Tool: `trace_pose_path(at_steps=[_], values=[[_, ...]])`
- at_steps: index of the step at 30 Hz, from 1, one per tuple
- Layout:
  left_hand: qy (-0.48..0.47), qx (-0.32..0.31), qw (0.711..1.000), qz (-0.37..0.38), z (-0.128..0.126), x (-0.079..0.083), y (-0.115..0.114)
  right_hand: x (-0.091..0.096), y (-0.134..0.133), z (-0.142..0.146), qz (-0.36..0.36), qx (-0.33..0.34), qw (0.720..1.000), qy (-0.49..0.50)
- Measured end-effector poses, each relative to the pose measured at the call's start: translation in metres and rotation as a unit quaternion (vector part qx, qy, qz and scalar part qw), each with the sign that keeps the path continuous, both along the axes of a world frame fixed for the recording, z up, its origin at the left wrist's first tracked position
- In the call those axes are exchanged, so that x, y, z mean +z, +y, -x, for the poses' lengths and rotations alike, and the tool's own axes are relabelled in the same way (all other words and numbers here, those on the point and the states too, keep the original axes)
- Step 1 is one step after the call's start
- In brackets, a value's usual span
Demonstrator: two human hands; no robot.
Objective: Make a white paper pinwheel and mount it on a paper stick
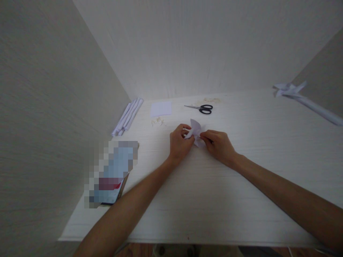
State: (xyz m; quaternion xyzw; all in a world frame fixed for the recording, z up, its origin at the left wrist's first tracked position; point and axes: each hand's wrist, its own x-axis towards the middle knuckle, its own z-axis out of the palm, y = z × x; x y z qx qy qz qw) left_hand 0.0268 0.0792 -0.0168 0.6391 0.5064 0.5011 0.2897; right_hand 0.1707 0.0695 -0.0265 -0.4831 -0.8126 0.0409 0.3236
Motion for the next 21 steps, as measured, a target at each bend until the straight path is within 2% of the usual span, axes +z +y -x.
trace_pose_path(at_steps=[11, 21], values=[[0.013, 0.01, 1.0, -0.006, -0.0009, 0.0016, 0.0002, 0.0014, -0.0002, 0.0005, -0.012, -0.029, 0.999, 0.024], [0.017, -0.015, 0.999, -0.031, 0.0008, 0.0003, 0.001, 0.0016, 0.0011, -0.0011, -0.024, -0.02, 0.999, 0.026]])
